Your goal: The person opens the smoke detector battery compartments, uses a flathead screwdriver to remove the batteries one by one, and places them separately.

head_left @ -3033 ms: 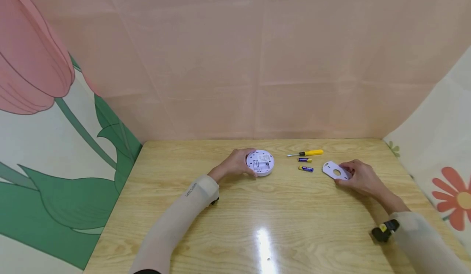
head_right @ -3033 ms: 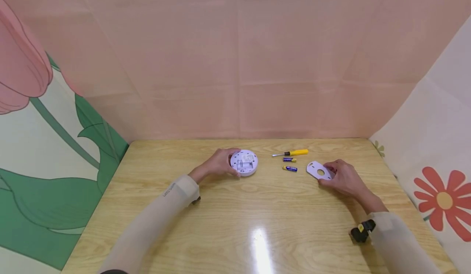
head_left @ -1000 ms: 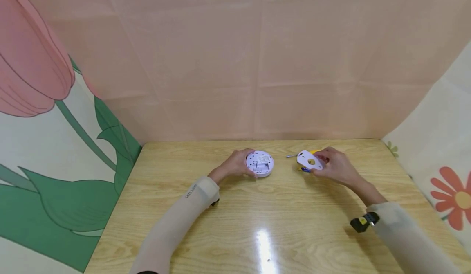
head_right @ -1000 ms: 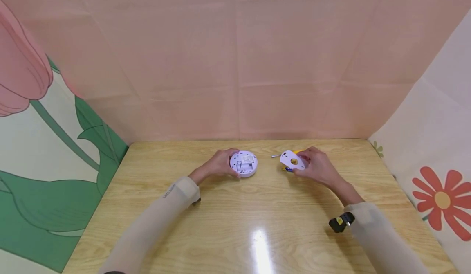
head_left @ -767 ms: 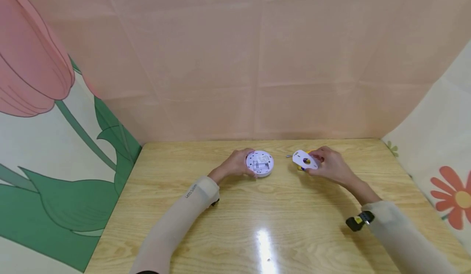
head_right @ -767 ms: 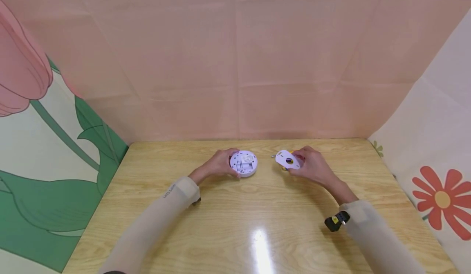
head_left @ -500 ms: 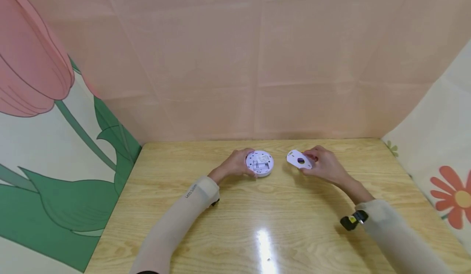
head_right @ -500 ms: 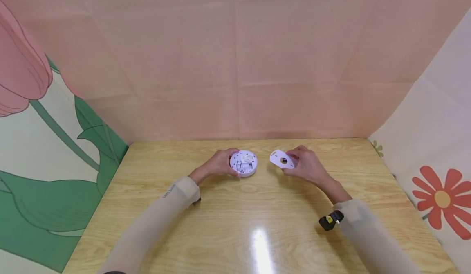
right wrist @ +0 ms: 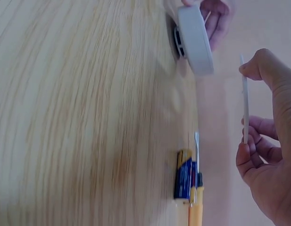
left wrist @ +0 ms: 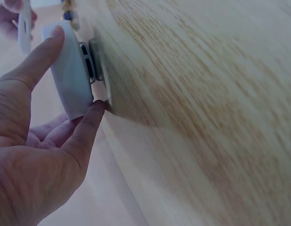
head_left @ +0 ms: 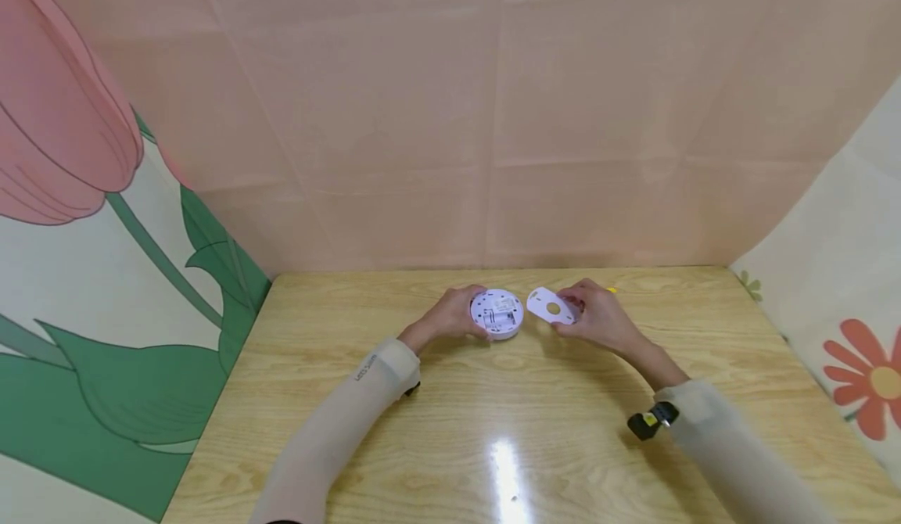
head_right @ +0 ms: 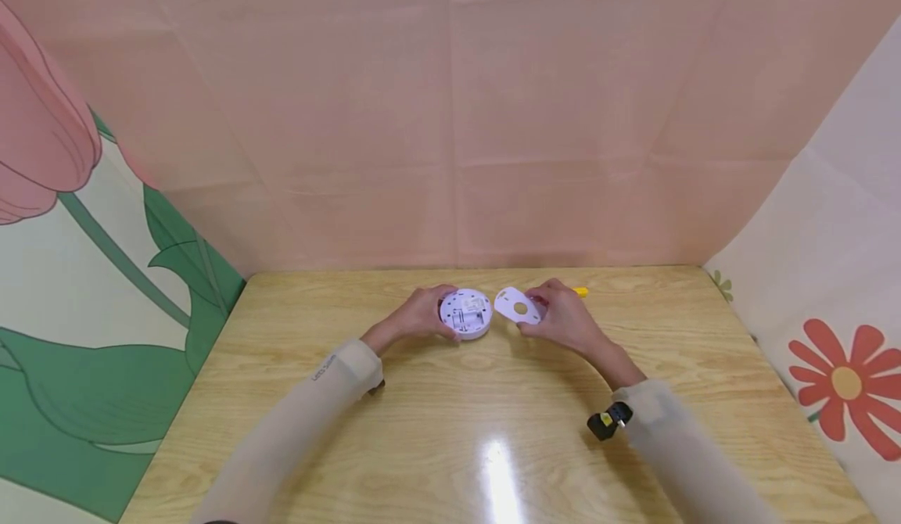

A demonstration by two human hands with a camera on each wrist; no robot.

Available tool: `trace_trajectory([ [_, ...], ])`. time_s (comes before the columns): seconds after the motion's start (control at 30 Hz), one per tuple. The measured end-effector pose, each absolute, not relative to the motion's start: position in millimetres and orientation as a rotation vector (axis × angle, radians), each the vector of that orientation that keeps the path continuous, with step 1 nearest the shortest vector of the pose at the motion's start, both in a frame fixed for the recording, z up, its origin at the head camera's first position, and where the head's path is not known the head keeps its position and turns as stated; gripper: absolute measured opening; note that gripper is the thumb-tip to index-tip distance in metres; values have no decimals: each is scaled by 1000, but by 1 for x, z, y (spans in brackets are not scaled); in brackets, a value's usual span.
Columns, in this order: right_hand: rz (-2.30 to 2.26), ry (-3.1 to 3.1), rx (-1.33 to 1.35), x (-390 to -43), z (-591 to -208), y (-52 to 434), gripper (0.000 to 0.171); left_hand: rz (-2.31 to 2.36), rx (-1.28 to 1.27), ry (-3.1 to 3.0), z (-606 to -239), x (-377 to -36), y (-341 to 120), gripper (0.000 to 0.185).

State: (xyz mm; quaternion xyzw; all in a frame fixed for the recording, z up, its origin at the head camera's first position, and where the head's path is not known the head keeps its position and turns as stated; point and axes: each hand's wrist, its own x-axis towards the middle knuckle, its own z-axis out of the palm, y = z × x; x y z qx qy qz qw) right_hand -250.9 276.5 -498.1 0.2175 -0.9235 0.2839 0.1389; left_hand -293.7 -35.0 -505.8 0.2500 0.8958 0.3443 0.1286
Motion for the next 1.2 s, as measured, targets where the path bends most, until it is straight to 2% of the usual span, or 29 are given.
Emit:
trace_trajectory([
  [1.2,898,-2821,522,-260,-505,207,65,946,718,2650,-508,-294,-32,102],
])
